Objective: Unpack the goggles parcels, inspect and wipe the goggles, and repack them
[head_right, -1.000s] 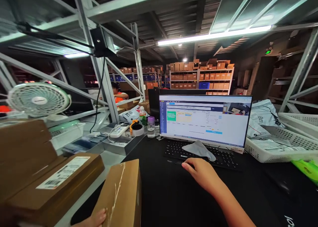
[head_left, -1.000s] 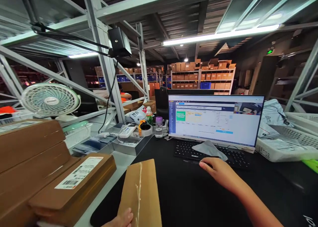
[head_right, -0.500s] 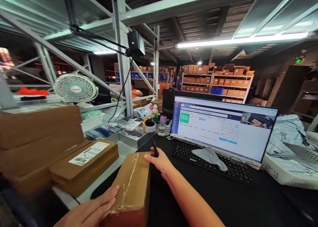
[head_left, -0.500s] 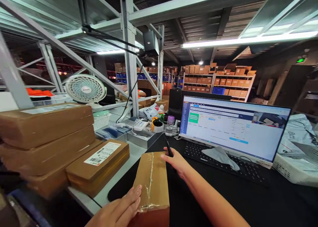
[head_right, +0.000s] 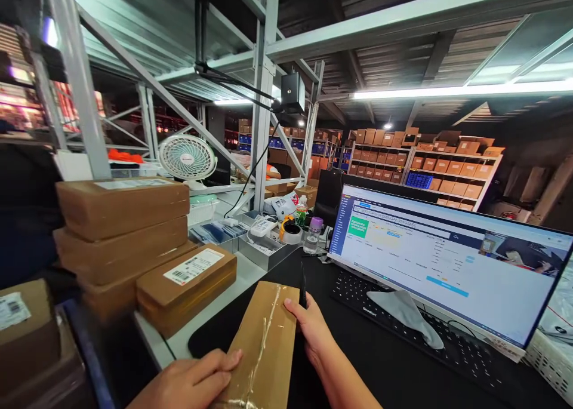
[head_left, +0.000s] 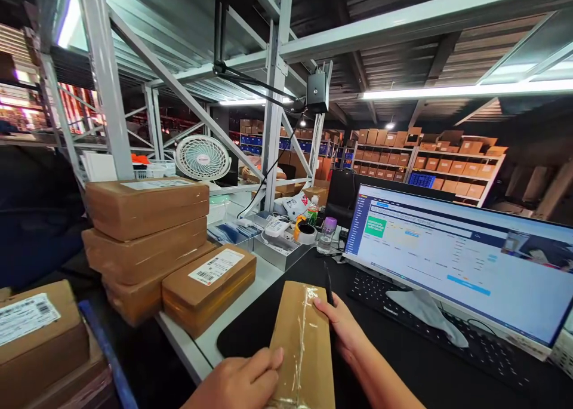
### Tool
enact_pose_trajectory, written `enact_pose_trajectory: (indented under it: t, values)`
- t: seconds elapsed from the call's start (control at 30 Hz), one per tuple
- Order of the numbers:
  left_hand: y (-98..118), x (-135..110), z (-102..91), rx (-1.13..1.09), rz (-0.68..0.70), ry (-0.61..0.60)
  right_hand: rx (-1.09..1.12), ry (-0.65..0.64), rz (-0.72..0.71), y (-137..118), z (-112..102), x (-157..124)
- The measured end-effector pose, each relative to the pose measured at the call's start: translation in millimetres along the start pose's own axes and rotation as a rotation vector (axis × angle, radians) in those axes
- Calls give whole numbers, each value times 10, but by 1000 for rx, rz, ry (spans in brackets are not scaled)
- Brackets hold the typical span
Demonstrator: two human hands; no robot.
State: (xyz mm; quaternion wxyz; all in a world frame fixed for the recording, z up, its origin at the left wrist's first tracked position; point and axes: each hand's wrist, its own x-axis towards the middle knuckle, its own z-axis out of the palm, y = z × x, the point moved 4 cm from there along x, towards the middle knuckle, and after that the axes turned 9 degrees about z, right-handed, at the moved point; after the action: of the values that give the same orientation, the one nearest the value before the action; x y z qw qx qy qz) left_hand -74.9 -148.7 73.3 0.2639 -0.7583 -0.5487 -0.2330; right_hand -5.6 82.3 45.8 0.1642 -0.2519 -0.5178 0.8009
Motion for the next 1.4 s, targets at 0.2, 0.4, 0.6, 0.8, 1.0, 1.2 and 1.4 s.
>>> enact_pose_trajectory:
  t: [0.2,0.4,0.6,0.8,1.0,1.2,1.4]
  values:
    - [-231,12,-89,-13,-54,93,-6,208,-122,46,-239,-77]
    - [-515,96,-86,-159,-232,148,61,330,-184,92,-242,-81]
    - [-630,286,-208,-186,-339,-74,71,342,-185,137,-235,-165]
    - [-593,366,-126,-94,-226,-325,143,307,-198,181,-200,-172]
    - [-753,248,-10,-72,-229,-214,153,298,-213,196,-178,-138]
    - [-640,359,-100,-13,-250,-351,151,284,-226,244,-196,-121]
    - [-648,366,-100,71,-280,-562,69,322,-302,297,-187,-143]
